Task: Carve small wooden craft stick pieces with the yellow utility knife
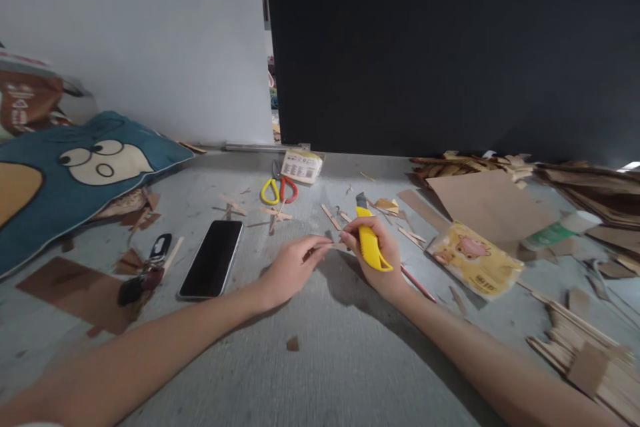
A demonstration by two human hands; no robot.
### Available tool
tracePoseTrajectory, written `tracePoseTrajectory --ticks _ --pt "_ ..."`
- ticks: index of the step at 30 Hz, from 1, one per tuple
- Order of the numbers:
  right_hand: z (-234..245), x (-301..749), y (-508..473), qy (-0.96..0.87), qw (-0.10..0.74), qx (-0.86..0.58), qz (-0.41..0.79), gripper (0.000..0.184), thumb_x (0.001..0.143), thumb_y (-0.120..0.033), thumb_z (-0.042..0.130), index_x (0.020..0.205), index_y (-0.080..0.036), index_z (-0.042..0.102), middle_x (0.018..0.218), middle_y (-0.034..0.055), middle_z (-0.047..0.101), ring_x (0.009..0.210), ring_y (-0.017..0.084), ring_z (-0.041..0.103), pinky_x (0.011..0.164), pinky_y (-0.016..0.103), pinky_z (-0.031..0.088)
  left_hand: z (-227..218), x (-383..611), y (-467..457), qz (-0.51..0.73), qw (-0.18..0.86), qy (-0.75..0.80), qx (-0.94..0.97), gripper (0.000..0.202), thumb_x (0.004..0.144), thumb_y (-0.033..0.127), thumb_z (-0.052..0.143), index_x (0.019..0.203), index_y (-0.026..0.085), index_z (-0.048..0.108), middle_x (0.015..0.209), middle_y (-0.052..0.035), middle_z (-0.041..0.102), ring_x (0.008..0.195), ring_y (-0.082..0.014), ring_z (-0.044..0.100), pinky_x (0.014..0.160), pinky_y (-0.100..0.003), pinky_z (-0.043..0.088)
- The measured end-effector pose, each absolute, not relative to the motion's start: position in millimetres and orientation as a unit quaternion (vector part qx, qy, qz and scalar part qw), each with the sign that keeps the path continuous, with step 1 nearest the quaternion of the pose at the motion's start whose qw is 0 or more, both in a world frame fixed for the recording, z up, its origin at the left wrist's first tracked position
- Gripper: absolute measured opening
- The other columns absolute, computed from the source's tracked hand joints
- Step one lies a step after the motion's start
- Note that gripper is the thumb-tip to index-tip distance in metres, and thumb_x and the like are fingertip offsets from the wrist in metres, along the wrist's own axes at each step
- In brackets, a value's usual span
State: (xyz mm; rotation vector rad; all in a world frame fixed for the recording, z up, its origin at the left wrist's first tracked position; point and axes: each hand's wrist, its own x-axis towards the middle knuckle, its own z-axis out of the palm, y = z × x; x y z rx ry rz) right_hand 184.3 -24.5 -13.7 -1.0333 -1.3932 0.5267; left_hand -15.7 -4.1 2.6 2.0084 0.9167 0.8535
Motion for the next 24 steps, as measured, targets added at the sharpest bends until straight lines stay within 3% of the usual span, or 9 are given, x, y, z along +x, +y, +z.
tracePoseTrajectory --ticks 3,8,14,20,24 --pt "-13.6 184.2 -23.2 -0.610 0.619 -0.438 0.230 0.019 0.095 -0.041 0.075 0.098 -0.026 0.063 0.083 0.0002 0.069 0.069 0.018 0.065 0.065 0.031 0.053 2.9 -15.0 -3.3 0.314 0.426 0.365 0.766 0.029 0.105 0.041 0.055 0.113 0.019 0.072 0.090 -0.0051 0.076 0.083 -0.0198 0.070 0.078 -0.031 0.054" --pt "-15.6 182.6 -24.6 -0.626 0.605 -0.429 0.241 0.019 0.097 -0.043 0.072 0.105 -0.027 0.064 0.089 0.0021 0.071 0.076 0.020 0.068 0.071 0.034 0.056 5.0 -14.3 -4.5 0.250 0.453 0.362 0.775 0.032 0.107 0.042 0.046 0.093 0.019 0.064 0.073 0.0012 0.065 0.066 -0.0141 0.058 0.068 -0.027 0.044" --pt "-13.4 186.0 -31.4 -0.577 0.667 -0.444 0.161 0.038 0.104 -0.051 0.058 0.135 -0.030 0.063 0.091 0.0028 0.069 0.076 0.021 0.066 0.074 0.038 0.055 6.7 -15.6 -5.7 0.290 0.516 0.357 0.722 0.032 0.104 0.048 0.049 0.109 0.019 0.060 0.068 0.0045 0.056 0.060 -0.0128 0.049 0.061 -0.027 0.038" --pt "-14.6 194.0 -30.8 -0.565 0.678 -0.451 0.137 0.033 0.107 -0.048 0.052 0.122 -0.029 0.075 0.084 0.0024 0.067 0.067 0.018 0.062 0.063 0.034 0.053 2.1 -15.0 -2.3 0.346 0.565 0.351 0.662 0.040 0.100 0.056 0.055 0.113 0.019 0.059 0.065 0.0053 0.055 0.055 -0.0115 0.045 0.055 -0.026 0.036" --pt "-15.3 196.4 -34.5 -0.616 0.623 -0.459 0.147 0.024 0.103 -0.041 0.061 0.118 -0.029 0.076 0.080 0.0013 0.069 0.065 0.019 0.065 0.066 0.035 0.054 0.6 -13.6 -1.5 0.366 0.585 0.362 0.627 0.037 0.099 0.057 0.056 0.110 0.022 0.051 0.064 0.0067 0.057 0.053 -0.0113 0.046 0.055 -0.026 0.037"
